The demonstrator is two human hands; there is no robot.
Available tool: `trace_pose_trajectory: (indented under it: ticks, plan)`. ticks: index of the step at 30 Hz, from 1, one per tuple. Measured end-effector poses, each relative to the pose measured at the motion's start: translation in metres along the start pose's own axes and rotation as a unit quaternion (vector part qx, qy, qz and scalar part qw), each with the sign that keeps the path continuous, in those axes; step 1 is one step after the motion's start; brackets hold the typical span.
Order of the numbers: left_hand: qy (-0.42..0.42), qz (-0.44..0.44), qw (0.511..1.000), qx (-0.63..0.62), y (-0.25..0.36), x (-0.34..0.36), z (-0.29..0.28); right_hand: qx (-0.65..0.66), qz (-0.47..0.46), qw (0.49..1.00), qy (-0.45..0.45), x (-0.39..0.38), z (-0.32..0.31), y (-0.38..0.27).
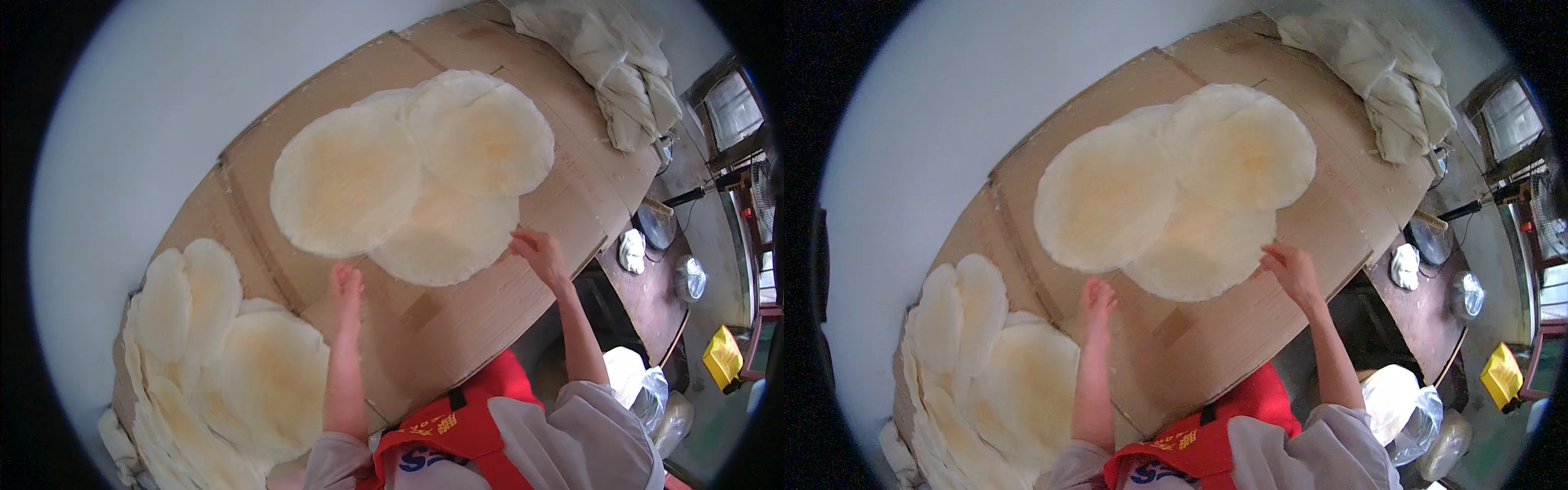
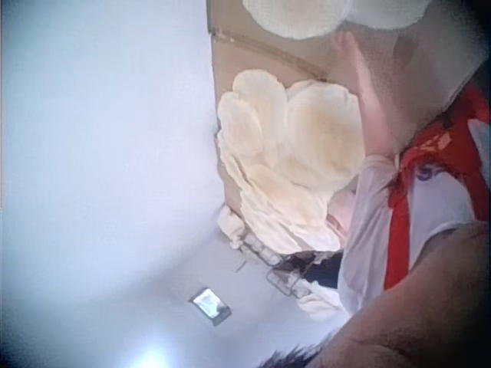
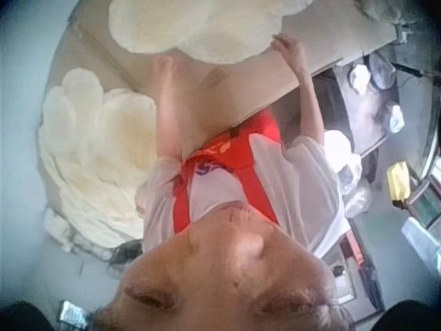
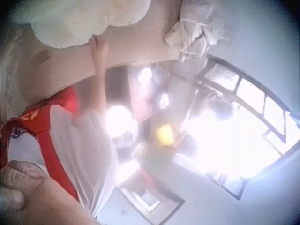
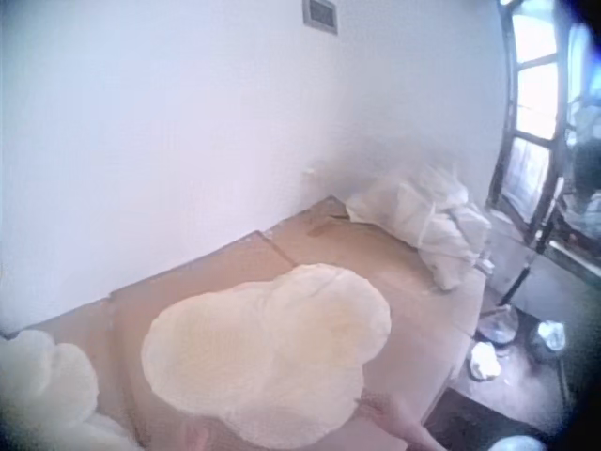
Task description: The person repeatedly picks up thin, round dough sheets from a pile and places them onto a cardboard surface. They handle the sheets one at a time, occasionally adjusting their position to form a neat stack.
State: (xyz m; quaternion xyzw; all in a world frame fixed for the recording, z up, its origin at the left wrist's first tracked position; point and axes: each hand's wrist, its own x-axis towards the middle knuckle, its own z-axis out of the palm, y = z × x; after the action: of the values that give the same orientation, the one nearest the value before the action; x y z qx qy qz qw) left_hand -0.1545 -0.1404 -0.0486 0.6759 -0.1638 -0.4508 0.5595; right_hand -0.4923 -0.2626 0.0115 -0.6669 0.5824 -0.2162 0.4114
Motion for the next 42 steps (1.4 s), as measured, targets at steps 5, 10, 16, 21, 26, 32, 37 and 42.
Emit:
trace_pose_trajectory:
  ticks: [5, 10, 16, 21, 26, 32, 37, 42]
  plan:
    - [0.07, -0.085, 0.959, -0.26, -0.002, 0.046, 0.009, -0.103, -0.176, 0.976, 0.074, 0.095, 0.032, -0.003]
    - [0.034, -0.151, 0.945, -0.288, 0.024, 0.071, 0.016, -0.241, -0.268, 0.931, 0.051, 0.145, 0.057, -0.003]
    - [0.037, -0.036, 0.979, -0.197, 0.055, 0.083, 0.021, -0.401, -0.326, 0.855, 0.041, 0.154, 0.063, -0.01]
    - [0.015, -0.094, 0.983, -0.158, 0.059, 0.062, 0.016, -0.36, -0.21, 0.904, 0.091, 0.185, 0.048, 0.0]
    - [-0.04, -0.074, 0.996, -0.025, 0.047, 0.017, 0.021, -0.283, -0.235, 0.896, 0.251, 0.212, -0.062, -0.107]
    - [-0.142, -0.023, 0.99, -0.011, 0.06, -0.014, 0.064, -0.188, -0.406, 0.875, 0.185, 0.141, -0.129, -0.242]
    - [-0.138, -0.016, 0.976, -0.166, 0.059, -0.013, 0.081, 0.049, -0.275, 0.952, 0.127, 0.067, -0.172, -0.292]
    - [-0.14, -0.103, 0.917, -0.359, 0.001, -0.031, 0.03, 0.217, -0.185, 0.957, -0.05, 0.105, -0.153, -0.212]
